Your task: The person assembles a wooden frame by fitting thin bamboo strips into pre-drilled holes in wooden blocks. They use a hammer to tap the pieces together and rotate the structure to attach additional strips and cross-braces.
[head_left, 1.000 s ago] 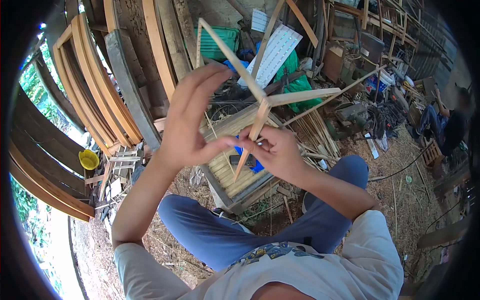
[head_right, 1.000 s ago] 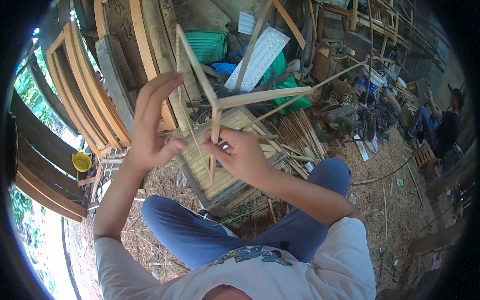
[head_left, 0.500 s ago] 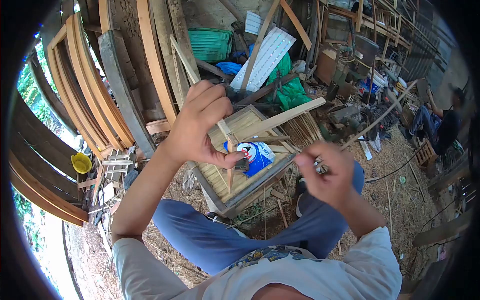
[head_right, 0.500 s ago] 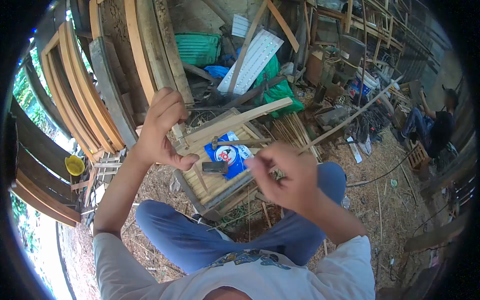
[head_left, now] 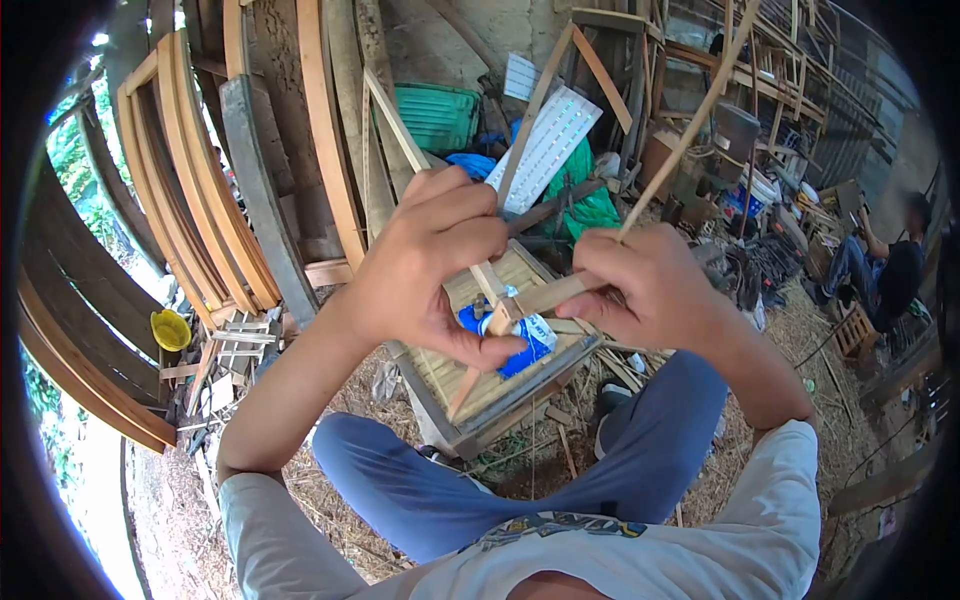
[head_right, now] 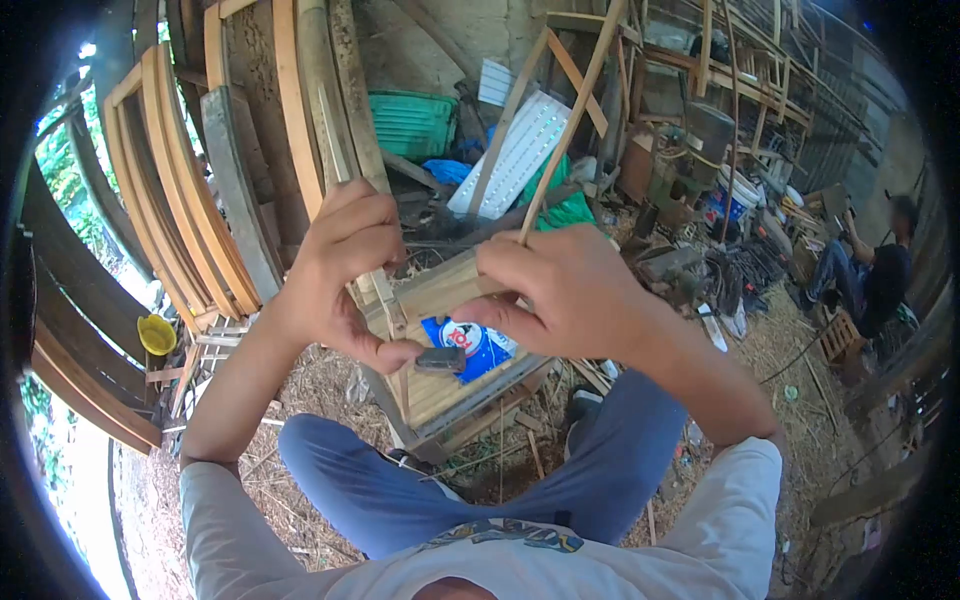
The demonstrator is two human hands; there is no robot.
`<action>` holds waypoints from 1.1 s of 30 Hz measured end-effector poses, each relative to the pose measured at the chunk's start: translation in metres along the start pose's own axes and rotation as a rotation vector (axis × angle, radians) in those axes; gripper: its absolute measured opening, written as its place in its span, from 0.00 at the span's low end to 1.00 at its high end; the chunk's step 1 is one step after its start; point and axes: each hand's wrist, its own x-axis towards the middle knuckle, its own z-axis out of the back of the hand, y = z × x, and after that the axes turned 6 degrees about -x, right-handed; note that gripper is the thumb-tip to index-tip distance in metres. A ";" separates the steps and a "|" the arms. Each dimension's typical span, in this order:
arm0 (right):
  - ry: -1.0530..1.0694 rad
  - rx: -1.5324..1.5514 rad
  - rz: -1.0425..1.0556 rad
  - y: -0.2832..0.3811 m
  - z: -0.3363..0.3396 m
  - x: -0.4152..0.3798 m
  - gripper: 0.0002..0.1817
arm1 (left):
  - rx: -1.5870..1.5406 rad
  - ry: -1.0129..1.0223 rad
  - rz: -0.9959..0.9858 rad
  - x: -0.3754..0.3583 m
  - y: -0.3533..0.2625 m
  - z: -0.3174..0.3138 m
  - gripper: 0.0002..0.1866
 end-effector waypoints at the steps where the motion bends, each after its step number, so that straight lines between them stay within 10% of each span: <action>1: -0.068 -0.004 0.024 0.003 -0.004 -0.001 0.22 | -0.010 -0.008 0.009 0.000 -0.003 0.000 0.35; 20: -0.003 0.461 -0.146 0.020 -0.028 -0.033 0.18 | -0.122 0.139 0.020 0.007 -0.014 -0.003 0.34; 33: -0.292 0.428 -0.516 -0.014 -0.062 -0.053 0.19 | 0.161 0.212 0.740 -0.066 -0.064 0.034 0.37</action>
